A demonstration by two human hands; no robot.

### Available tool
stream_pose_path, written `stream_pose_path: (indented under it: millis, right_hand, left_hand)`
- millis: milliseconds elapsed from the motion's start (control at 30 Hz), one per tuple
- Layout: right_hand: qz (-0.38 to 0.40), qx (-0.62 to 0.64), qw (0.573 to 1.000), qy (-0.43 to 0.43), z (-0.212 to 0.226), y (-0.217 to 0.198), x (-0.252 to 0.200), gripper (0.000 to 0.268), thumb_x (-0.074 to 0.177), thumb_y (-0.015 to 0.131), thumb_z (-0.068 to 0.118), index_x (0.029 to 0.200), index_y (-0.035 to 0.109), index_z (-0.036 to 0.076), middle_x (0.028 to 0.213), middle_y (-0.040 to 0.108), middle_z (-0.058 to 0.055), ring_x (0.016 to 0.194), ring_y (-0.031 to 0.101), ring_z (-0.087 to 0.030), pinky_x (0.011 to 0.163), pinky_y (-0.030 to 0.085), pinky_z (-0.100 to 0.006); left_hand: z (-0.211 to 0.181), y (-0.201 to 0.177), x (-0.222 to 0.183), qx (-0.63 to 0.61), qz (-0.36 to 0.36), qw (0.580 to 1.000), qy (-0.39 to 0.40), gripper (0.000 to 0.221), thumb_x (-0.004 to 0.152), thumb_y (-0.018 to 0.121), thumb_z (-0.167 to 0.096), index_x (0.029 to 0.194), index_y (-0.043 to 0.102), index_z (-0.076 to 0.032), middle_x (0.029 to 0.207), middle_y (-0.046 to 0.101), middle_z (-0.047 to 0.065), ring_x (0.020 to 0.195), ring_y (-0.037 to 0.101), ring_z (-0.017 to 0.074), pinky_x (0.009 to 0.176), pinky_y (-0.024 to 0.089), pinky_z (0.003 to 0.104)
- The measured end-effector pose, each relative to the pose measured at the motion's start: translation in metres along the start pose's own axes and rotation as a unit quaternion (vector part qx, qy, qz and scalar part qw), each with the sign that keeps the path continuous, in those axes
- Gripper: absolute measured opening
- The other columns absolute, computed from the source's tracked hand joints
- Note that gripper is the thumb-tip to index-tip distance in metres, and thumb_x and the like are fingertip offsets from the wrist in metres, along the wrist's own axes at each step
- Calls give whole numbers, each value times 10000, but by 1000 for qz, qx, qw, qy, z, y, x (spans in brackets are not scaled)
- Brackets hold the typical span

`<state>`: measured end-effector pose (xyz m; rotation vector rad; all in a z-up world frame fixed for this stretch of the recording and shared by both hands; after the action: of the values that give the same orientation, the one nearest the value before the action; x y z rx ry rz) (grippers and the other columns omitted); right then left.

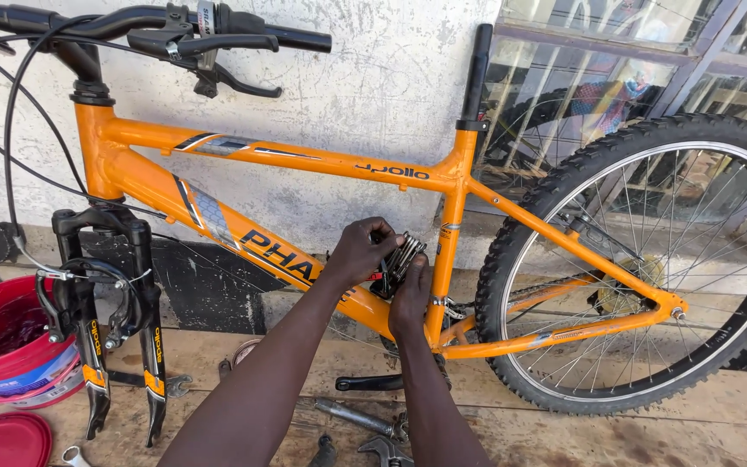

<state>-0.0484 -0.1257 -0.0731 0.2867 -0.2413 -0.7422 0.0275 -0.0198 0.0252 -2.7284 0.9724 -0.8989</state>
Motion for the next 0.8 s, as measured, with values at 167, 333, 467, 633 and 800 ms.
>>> stream_pose_path:
  millis: [167, 333, 467, 633, 800]
  right_hand:
    - [49, 33, 994, -97, 21, 12, 1, 501, 1120, 432, 430, 1493, 463, 97, 1410, 560, -158, 1325, 541, -325, 1105, 452, -523]
    - [130, 187, 974, 1, 23, 23, 16, 698, 1088, 203, 593, 1255, 625, 63, 837, 556, -36, 764, 576, -162, 677, 540, -355]
    - [108, 1, 994, -1, 13, 6, 37, 742, 1018, 400, 727, 1299, 682, 101, 866, 638, -101, 716, 583, -191, 652, 520, -352]
    - [122, -139, 979, -92, 50, 11, -5, 477, 1045, 621, 506, 1230, 502, 82, 902, 517, -49, 809, 460, -146, 689, 382, -371]
    - [106, -101, 977, -157, 62, 22, -22, 365, 1122, 464, 310, 1328, 520, 14, 1122, 583, -147, 1081, 565, -211, 966, 464, -409]
  left_hand:
    - [-15, 1, -9, 3, 5, 1000, 3, 330, 1106, 544, -370, 1110, 663, -62, 995, 635, 180, 1025, 631, 333, 725, 507, 527]
    - [-2, -2, 0, -8, 12, 1000, 9, 346, 1143, 448, -367, 1259, 597, -76, 1090, 608, 186, 1100, 617, 351, 771, 522, 543]
    - [-28, -13, -10, 234, 60, 970, 29, 544, 1125, 376, -482, 1371, 514, -17, 1033, 659, 230, 880, 697, 372, 679, 562, 515]
    - [-33, -37, -39, 362, 182, 913, -34, 900, 1024, 359, -687, 1507, 384, 72, 904, 714, 274, 710, 705, 379, 595, 529, 503]
    - [-21, -40, -29, 317, 230, 920, -16, 575, 1070, 469, -457, 1385, 595, 7, 860, 758, 230, 595, 699, 323, 609, 550, 447]
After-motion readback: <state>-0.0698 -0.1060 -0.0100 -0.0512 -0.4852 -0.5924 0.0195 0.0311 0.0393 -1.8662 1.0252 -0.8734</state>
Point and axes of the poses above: each hand's wrist, its own x-axis towards the middle knuckle, its own y-axis out of the palm, z = x × y, the point moved 6 cm from there along x, towards the middle knuckle
